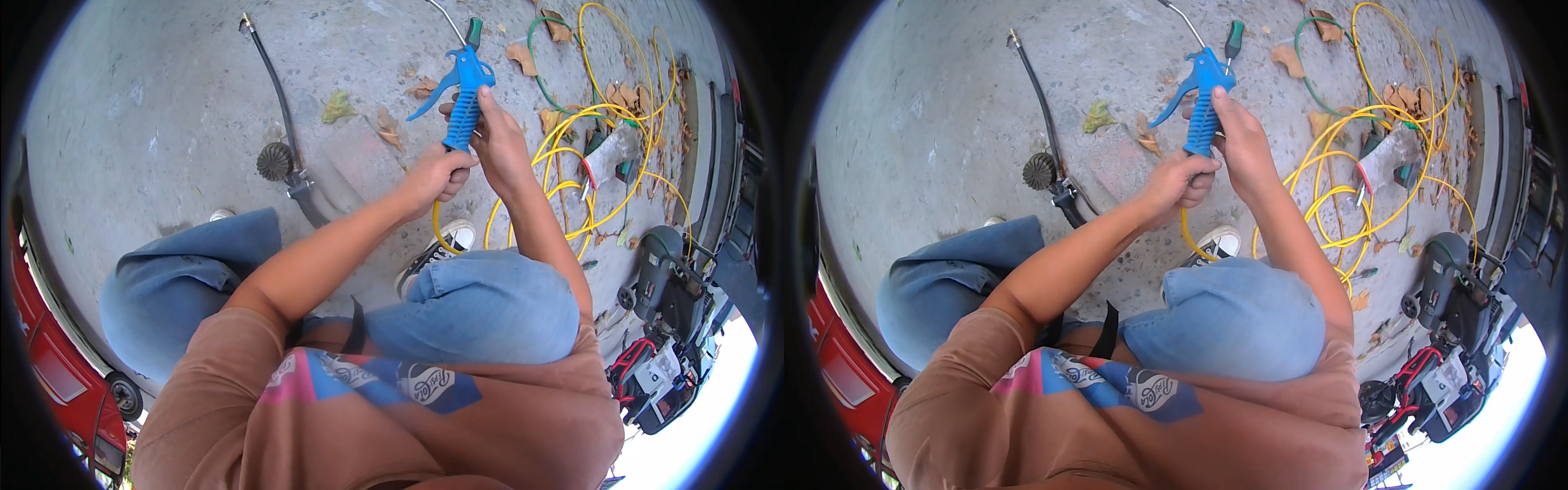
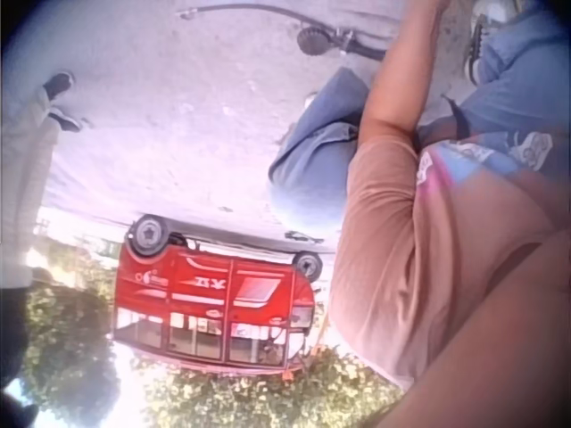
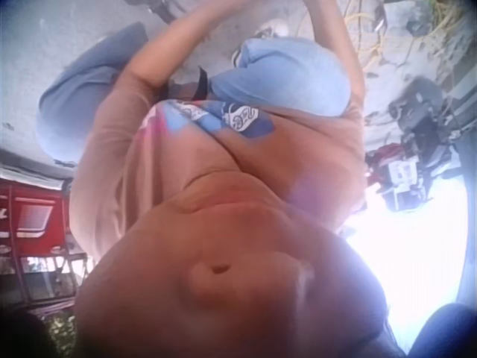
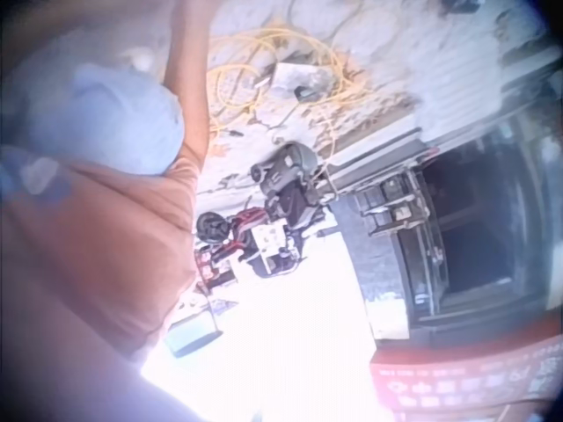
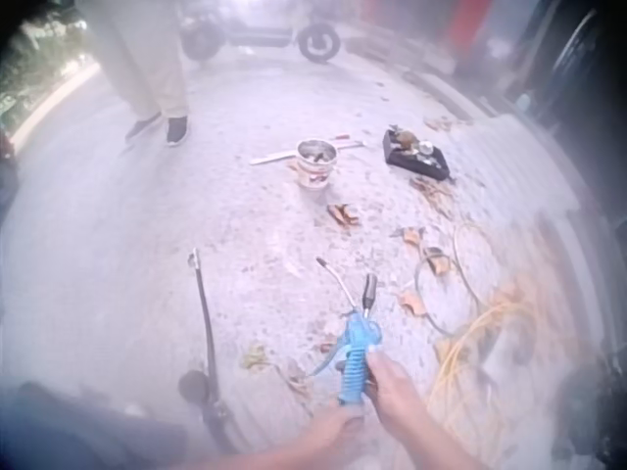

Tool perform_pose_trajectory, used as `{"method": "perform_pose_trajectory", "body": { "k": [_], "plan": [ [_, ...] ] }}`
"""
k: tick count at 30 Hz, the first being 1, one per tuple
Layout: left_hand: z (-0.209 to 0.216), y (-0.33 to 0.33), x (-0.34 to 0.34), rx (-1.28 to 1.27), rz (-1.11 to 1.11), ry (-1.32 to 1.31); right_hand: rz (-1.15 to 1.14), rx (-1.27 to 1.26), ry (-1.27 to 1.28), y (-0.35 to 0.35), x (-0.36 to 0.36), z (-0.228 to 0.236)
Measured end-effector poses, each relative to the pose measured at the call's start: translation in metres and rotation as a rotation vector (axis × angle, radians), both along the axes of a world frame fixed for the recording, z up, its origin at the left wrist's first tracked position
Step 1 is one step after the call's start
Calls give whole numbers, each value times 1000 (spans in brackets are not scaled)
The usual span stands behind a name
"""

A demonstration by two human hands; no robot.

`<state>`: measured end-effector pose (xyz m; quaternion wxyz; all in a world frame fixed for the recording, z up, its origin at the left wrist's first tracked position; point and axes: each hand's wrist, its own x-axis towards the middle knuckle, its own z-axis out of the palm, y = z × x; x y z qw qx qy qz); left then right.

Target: The person assembles a blue air pump by attaching a yellow hose and a black nozzle, then connects the hose to a generator. The person hands the assembled pump to another person and later uses a pressure gauge on a red vehicle's tire.

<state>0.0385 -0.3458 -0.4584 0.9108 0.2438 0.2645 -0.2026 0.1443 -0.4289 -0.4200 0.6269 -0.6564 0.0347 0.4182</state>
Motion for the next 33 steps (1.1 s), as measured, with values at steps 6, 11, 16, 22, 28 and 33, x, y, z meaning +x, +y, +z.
{"method": "perform_pose_trajectory", "body": {
  "k": [6,11,16,22,28,33],
  "plan": [
    [-18,62,20,-209,325,16,361,-147,156,-15,-18,-6],
    [-12,66,27,-171,473,103,460,-102,-270,-7,-34,-18],
    [-18,68,26,-519,504,9,580,-356,-680,-8,-38,-20],
    [-13,68,28,-552,502,-60,416,-183,-445,-4,-52,-16],
    [-3,59,31,-429,507,-168,281,-141,-417,-1,-61,-16],
    [0,52,34,-268,515,-133,301,-155,-446,-4,-55,-18]
  ]
}}
